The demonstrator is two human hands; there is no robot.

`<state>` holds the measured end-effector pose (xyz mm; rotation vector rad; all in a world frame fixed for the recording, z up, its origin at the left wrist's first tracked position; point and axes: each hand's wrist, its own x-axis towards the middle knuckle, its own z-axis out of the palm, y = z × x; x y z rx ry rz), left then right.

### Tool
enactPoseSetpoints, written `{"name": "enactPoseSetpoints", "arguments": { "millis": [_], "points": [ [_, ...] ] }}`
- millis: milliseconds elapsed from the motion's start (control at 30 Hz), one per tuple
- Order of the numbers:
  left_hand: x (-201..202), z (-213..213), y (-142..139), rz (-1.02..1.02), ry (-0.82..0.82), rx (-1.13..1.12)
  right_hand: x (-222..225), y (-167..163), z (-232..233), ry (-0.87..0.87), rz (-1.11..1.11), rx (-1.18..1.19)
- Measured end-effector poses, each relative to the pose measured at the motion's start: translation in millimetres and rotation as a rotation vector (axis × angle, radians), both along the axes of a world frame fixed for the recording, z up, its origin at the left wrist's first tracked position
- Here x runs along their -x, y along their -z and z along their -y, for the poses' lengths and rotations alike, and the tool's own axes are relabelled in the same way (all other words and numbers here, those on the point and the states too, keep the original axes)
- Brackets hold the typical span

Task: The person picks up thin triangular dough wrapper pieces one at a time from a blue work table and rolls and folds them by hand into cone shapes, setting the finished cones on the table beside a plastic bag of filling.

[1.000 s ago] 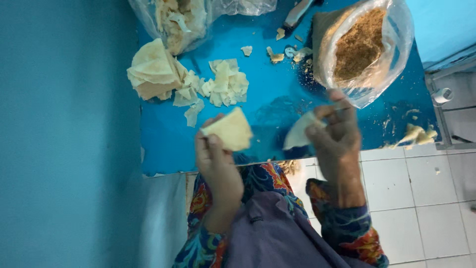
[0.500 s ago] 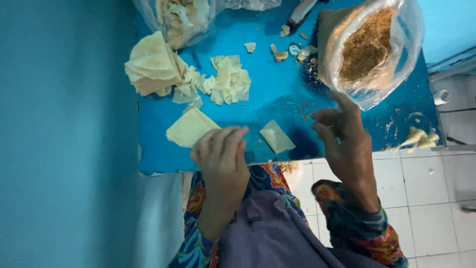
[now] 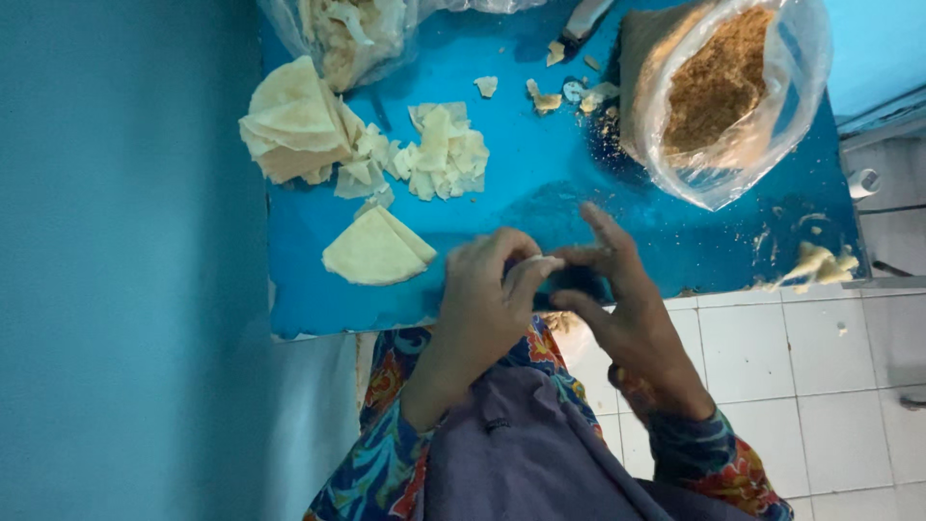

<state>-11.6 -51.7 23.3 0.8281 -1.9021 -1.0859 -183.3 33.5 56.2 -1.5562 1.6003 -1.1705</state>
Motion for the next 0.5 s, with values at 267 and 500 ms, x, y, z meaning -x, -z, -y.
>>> {"name": "enactPoseSetpoints", "arguments": {
  "millis": [267, 500],
  "points": [
    [-1.9, 5.8, 5.3, -0.458, 0.264, -0.752, 9.3, -2.7, 2.0, 0.086, 0.479, -0.156],
    [0.4, 8.5, 1.5, -0.373, 0.228, -0.698, 15.4, -3.1, 10.2, 0.123, 0.409, -0.252]
  ]
}}
